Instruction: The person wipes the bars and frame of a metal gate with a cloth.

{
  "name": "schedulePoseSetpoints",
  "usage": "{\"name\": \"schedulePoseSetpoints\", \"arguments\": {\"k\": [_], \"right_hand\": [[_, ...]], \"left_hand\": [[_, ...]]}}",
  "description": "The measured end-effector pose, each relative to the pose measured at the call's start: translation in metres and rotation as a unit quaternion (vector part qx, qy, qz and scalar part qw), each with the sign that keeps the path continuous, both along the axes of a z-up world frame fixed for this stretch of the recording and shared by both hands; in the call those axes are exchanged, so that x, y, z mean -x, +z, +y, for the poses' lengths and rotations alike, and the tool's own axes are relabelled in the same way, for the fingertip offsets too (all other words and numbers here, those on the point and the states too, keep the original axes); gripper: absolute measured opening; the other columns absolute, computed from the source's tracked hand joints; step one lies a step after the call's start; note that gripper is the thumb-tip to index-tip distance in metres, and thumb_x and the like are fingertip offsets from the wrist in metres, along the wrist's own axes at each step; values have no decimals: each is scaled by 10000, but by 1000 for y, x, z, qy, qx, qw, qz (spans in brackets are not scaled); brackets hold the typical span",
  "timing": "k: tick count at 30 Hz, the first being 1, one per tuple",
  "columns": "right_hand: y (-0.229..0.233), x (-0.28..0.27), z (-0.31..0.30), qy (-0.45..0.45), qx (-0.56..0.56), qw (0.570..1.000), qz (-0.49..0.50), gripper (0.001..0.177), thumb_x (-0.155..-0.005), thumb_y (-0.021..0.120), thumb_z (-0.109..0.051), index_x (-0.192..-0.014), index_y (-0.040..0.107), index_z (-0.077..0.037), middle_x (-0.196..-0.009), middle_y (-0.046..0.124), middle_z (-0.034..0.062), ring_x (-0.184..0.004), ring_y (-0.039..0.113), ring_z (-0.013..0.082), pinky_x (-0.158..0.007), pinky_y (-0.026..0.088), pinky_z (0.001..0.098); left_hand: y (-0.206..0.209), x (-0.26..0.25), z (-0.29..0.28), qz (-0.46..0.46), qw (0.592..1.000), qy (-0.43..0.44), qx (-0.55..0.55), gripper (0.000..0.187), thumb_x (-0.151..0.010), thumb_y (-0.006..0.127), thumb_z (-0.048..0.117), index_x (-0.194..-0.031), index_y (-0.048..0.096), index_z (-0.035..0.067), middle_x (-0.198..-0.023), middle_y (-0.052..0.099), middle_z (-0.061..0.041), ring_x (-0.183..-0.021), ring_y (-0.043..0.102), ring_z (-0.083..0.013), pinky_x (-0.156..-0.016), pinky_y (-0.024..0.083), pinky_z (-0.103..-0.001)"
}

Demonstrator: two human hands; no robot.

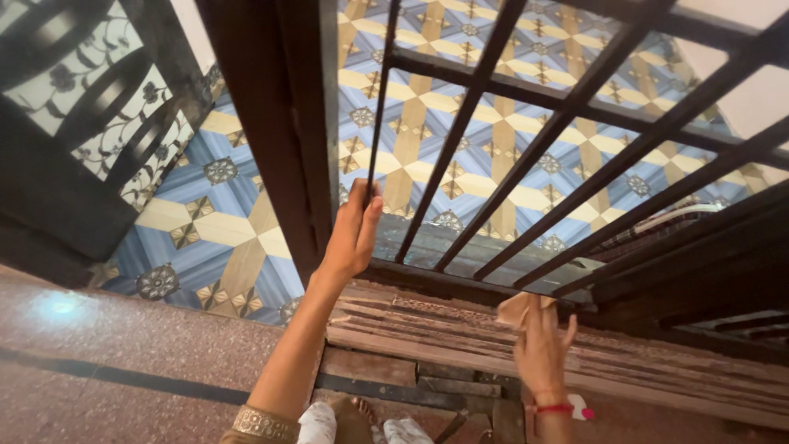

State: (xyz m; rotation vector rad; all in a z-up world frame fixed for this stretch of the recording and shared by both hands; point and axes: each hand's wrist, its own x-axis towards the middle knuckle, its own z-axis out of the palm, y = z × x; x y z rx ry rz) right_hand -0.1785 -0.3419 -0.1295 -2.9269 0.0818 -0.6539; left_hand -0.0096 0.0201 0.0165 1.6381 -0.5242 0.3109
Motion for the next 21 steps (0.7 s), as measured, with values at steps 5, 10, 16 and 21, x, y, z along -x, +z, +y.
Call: {"name": "schedulePoseSetpoints", "arguments": {"k": [5, 10, 16, 21], "right_hand": [[17, 48, 2, -88, -279, 956, 26, 710, -879, 606, -4, -1552, 445, -162, -1495, 552, 154, -1264, 593, 290, -1157, 376, 560], [78, 73, -4, -146, -401, 897, -117, 638, -892, 587, 97, -1481, 560, -149, -1506, 568, 157, -1294, 623, 287, -1010, 574, 422], [181, 38, -10, -95, -139, 925, -341, 569, -965, 627, 152, -1511, 551, 16, -1521, 583, 225, -1405, 592, 332, -1186, 482, 438], [241, -19, -32, -13, -227, 886, -403, 583, -1053, 609, 168, -1598, 439, 53, -1603, 531, 225, -1434, 615, 325, -1200, 546, 381]], "left_hand": [[-7, -1, -4, -5, 1000, 17, 13, 374, -1114, 416, 387, -1162, 502, 25, -719, 441, -64, -659, 432, -150, -610, 384, -331], [-16, -7, -7, -16, 999, 32, 25, 420, -1101, 396, 402, -1144, 506, -1, -705, 463, -22, -633, 442, -123, -573, 360, -312], [-18, -10, -10, -51, 996, 7, 68, 372, -1142, 409, 358, -1042, 470, 5, -718, 392, 1, -640, 379, -96, -575, 311, -288], [-13, -7, -11, -63, 996, 13, 65, 370, -1143, 405, 354, -1024, 454, 7, -755, 433, 6, -646, 396, -85, -579, 333, -269]]}}
